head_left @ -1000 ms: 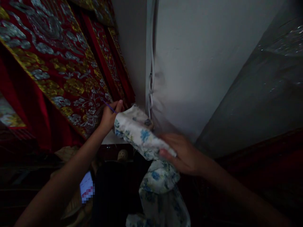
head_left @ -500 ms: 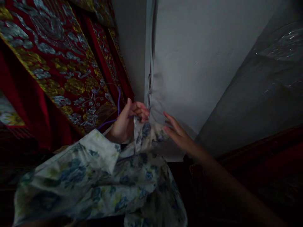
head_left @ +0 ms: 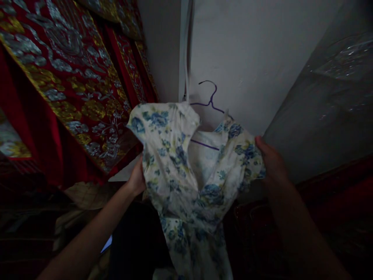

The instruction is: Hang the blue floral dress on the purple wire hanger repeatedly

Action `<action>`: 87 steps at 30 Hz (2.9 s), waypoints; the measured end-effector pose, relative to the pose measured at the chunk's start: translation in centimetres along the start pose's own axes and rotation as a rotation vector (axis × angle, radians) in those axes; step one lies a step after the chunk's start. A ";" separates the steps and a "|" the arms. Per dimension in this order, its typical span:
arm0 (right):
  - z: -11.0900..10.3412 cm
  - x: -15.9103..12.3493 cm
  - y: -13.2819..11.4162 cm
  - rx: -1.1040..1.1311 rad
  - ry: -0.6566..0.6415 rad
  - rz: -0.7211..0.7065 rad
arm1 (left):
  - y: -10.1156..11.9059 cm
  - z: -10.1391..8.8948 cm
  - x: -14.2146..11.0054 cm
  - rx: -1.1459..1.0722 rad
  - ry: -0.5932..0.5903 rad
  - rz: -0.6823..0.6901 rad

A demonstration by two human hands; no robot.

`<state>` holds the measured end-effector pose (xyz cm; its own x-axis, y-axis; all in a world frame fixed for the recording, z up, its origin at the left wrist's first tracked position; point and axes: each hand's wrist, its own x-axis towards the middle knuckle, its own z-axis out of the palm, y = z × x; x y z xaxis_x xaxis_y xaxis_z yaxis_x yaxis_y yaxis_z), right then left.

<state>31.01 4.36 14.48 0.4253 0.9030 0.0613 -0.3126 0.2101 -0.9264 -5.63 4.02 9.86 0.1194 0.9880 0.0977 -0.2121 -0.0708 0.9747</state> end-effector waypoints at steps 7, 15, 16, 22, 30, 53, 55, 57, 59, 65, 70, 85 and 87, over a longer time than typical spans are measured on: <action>4.3 1.9 -0.6 -0.014 -0.216 -0.109 | -3.3 0.5 -2.1 -0.123 0.193 -0.051; 0.4 1.2 1.8 -0.110 -0.154 0.049 | -8.3 2.1 -7.0 -0.141 0.373 -0.175; -0.5 1.1 2.4 -0.137 -0.098 0.003 | -8.7 2.4 -7.6 -0.157 0.378 -0.193; -2.8 -7.6 10.1 -0.220 0.427 -0.440 | -10.6 4.2 -10.2 -0.198 0.445 -0.210; 1.6 -15.3 16.8 -0.320 -0.234 0.087 | -12.2 5.7 -11.5 -0.206 0.358 -0.247; 4.3 -15.9 14.7 -0.315 -0.730 0.303 | -12.1 8.7 -11.6 0.382 0.109 0.103; 4.2 -15.3 14.2 -0.290 -0.759 0.358 | -11.6 8.6 -11.5 0.364 0.080 0.117; 4.6 -14.5 13.4 -0.256 -0.731 0.381 | -11.5 8.3 -11.3 0.387 0.078 0.133; 5.6 -13.0 11.9 -0.221 -0.645 0.332 | -12.2 8.1 -11.0 0.440 0.093 0.153; 10.7 -4.6 4.1 -0.086 -0.335 0.093 | -17.4 9.5 -10.9 0.627 0.067 0.202; 12.4 -3.3 1.7 -0.047 -0.359 -0.078 | -16.4 10.4 -9.7 0.660 -0.077 0.178; 10.5 -7.2 5.5 -0.372 -0.479 -0.400 | 6.6 8.9 -0.2 0.846 0.198 1.062; 9.9 -7.5 8.2 -0.400 -0.459 -0.304 | 7.1 7.1 -0.3 0.710 0.392 1.074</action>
<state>16.90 3.06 10.10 0.0138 0.9117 0.4106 0.1398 0.4049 -0.9036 -0.26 2.24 18.19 -0.0960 0.3645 0.9262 0.5344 -0.7662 0.3569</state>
